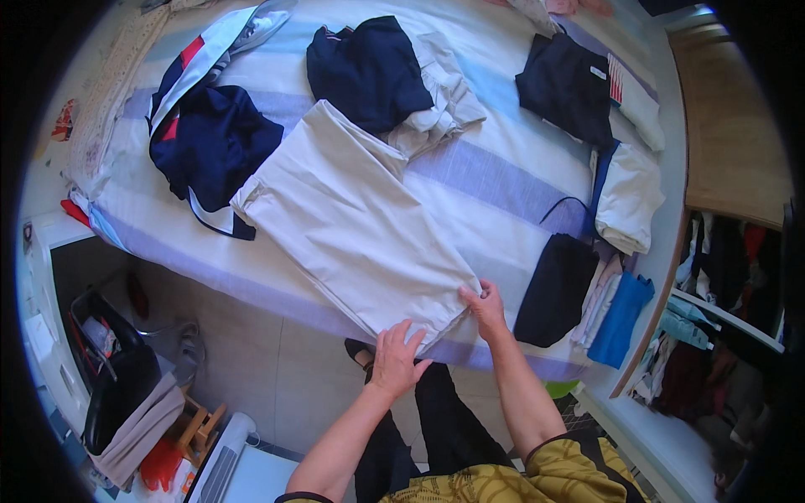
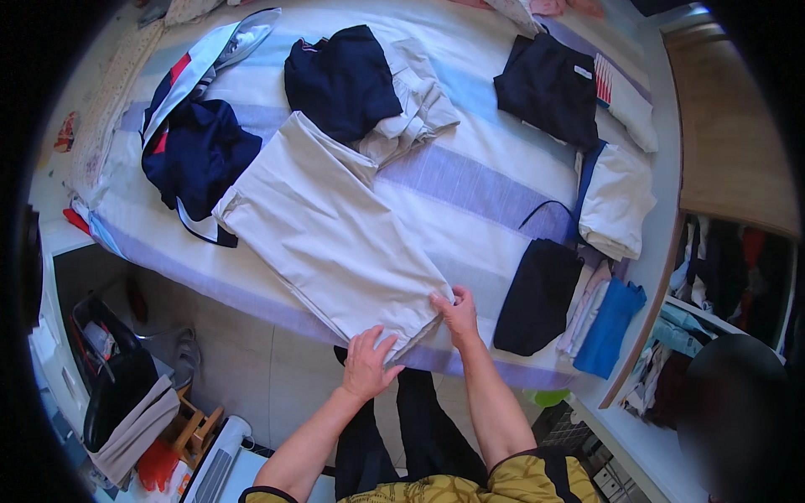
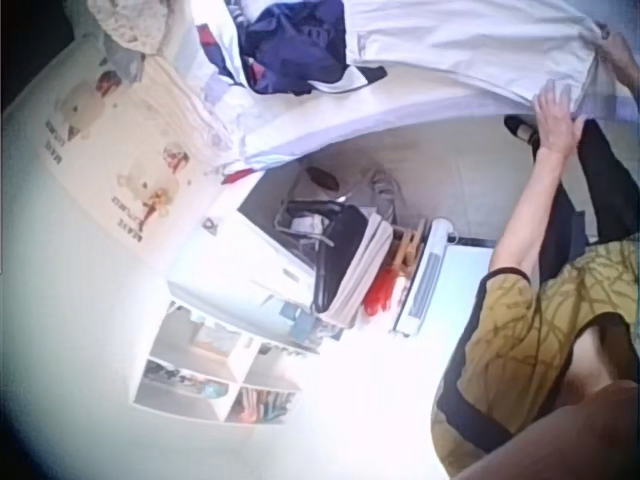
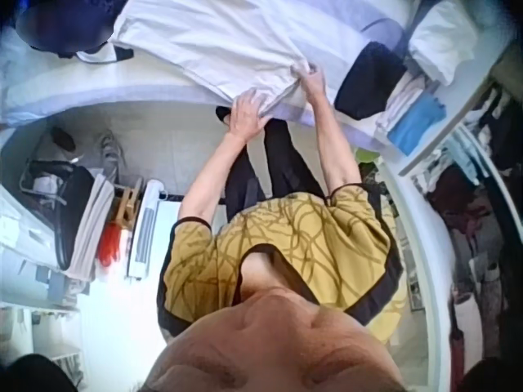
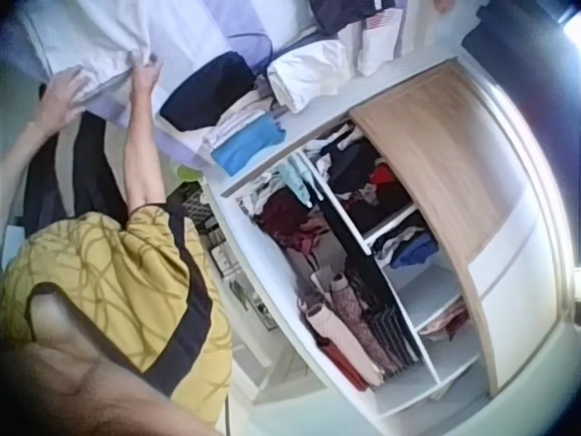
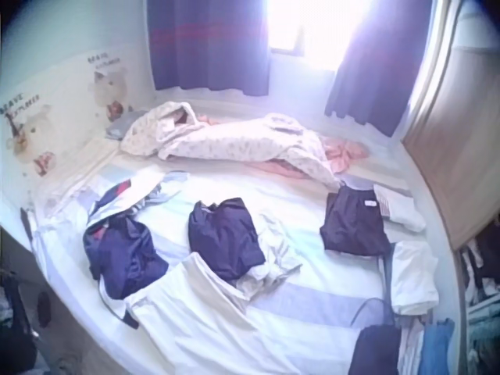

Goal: The person folds a black Nike t-shirt, a pair of beige shorts, and a pair of white pants on a bed. The person handles each item individually, smoothing and folding them into neat stacks on the bed surface.

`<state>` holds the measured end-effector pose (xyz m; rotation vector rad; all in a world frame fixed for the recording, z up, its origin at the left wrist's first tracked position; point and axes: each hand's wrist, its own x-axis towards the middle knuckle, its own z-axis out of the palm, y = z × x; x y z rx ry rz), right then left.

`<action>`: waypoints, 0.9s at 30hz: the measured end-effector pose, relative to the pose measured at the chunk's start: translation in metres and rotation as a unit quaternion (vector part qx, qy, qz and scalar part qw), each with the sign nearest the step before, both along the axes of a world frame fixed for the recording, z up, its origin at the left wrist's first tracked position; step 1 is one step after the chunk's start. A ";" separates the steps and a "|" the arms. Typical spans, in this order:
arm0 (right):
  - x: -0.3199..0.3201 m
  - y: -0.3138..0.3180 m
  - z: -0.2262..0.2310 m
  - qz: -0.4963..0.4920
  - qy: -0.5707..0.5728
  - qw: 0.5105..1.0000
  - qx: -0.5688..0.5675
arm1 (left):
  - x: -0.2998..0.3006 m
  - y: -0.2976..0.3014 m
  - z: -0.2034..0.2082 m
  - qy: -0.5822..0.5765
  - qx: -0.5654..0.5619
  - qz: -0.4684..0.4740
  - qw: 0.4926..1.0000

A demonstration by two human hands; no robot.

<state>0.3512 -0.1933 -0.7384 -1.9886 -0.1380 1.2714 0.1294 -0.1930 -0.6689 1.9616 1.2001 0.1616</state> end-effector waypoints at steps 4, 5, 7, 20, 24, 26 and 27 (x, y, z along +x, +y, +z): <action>-0.019 0.005 0.028 0.117 -0.054 0.992 -0.004 | -0.008 -0.001 0.005 0.004 0.008 0.042 0.999; -0.025 0.009 0.039 0.161 -0.124 0.979 -0.026 | -0.010 -0.002 0.007 0.009 -0.010 0.054 0.998; -0.034 0.005 0.037 0.168 -0.194 0.966 -0.019 | -0.012 -0.002 0.011 0.009 -0.006 0.059 0.998; -0.056 -0.040 0.008 -0.044 -0.037 0.995 -0.079 | -0.031 0.066 -0.017 -0.050 0.037 0.009 0.998; -0.082 -0.041 0.012 -0.096 0.204 0.974 -0.014 | -0.018 0.129 -0.034 -0.024 0.074 -0.065 0.995; -0.085 -0.046 0.004 -0.127 0.246 0.961 0.008 | -0.018 0.141 -0.053 0.002 0.063 -0.090 0.994; -0.085 -0.045 0.008 -0.136 0.271 0.953 0.013 | -0.022 0.142 -0.072 0.006 0.045 -0.093 0.995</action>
